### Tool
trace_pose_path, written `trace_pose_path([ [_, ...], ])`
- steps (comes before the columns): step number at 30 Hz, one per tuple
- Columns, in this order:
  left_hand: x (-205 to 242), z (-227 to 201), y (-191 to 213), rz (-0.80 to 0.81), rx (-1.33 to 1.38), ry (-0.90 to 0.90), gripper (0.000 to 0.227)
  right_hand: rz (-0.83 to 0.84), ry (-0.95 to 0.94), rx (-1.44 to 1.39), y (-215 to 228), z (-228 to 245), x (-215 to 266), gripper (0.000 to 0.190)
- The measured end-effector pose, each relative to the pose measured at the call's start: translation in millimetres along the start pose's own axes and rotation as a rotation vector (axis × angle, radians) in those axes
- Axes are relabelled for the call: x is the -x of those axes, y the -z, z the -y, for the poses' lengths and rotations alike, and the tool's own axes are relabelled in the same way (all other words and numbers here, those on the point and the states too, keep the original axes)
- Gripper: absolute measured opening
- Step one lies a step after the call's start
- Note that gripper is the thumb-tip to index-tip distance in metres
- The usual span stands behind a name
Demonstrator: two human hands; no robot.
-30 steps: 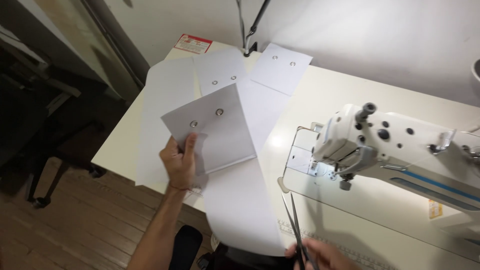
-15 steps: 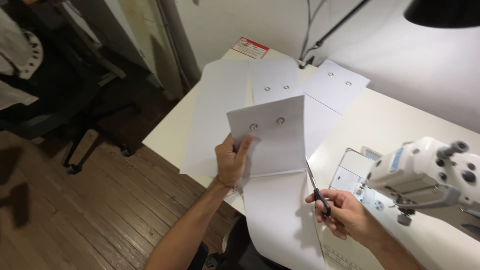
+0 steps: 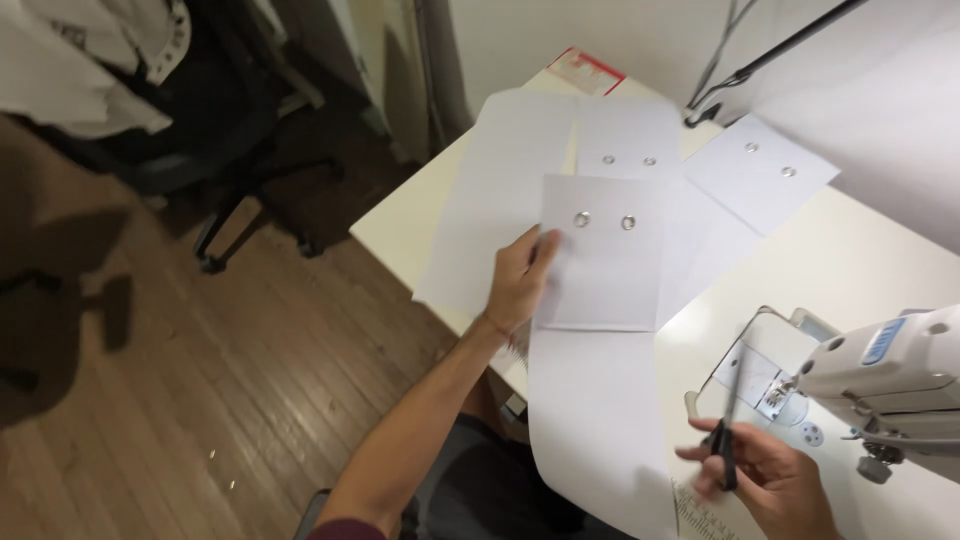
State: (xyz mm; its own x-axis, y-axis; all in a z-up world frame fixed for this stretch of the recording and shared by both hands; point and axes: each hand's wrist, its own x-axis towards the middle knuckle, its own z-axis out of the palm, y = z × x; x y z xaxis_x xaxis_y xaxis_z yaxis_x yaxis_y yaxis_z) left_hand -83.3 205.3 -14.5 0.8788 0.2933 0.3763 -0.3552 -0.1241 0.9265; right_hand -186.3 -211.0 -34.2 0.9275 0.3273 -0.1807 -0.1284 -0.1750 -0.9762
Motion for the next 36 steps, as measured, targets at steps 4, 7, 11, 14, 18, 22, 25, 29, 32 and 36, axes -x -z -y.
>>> trace_pose_path([
  [4, 1.4, -4.2, -7.0, 0.095, -0.004, 0.061, 0.057, 0.166, 0.241, -0.101, -42.0, -1.6, -0.9, 0.044],
  [7, 4.3, -21.8, -3.1, 0.323, -0.163, 0.250, 0.049, 0.261, 0.140, -0.016, -66.7, 13.7, -2.4, 0.051],
  [11, 24.3, -77.5, 40.3, 0.722, -0.275, 0.410, 0.041, 0.155, 0.112, 0.300, -68.8, 21.8, -2.8, 0.045],
  [14, 39.7, -99.4, 62.7, 0.696, -0.181, 0.469, 0.022, 0.125, 0.068, 0.369, -73.6, 26.4, -2.7, 0.041],
  [18, 59.3, -91.2, 72.0, 0.562, -0.269, 0.459, 0.020, 0.117, 0.015, 0.292, -75.9, 31.3, 1.6, 0.039],
  [22, 70.8, -70.0, 73.7, 0.511, -0.425, 0.328, 0.024, 0.056, -0.229, -0.102, -73.8, 27.7, 1.6, 0.046],
  [25, 76.1, -55.7, 78.1, 0.487, -0.548, 0.156, 0.021, 0.492, -0.317, -0.544, -91.8, 54.0, 5.2, 0.089],
  [29, 83.0, -50.4, 82.0, 0.476, -0.605, 0.059, 0.022, 0.436, -0.775, -0.630, -139.0, 109.7, 1.6, 0.067],
  [32, 89.4, -49.3, 85.7, 0.440, -0.646, 0.041, 0.020, 0.521, -0.732, -0.516, -162.8, 114.7, -18.1, 0.066],
  [36, 96.4, -52.5, 86.4, 0.405, -0.693, -0.044, 0.024, 0.599, -0.547, -0.479, -180.9, 105.1, -38.7, 0.058],
])
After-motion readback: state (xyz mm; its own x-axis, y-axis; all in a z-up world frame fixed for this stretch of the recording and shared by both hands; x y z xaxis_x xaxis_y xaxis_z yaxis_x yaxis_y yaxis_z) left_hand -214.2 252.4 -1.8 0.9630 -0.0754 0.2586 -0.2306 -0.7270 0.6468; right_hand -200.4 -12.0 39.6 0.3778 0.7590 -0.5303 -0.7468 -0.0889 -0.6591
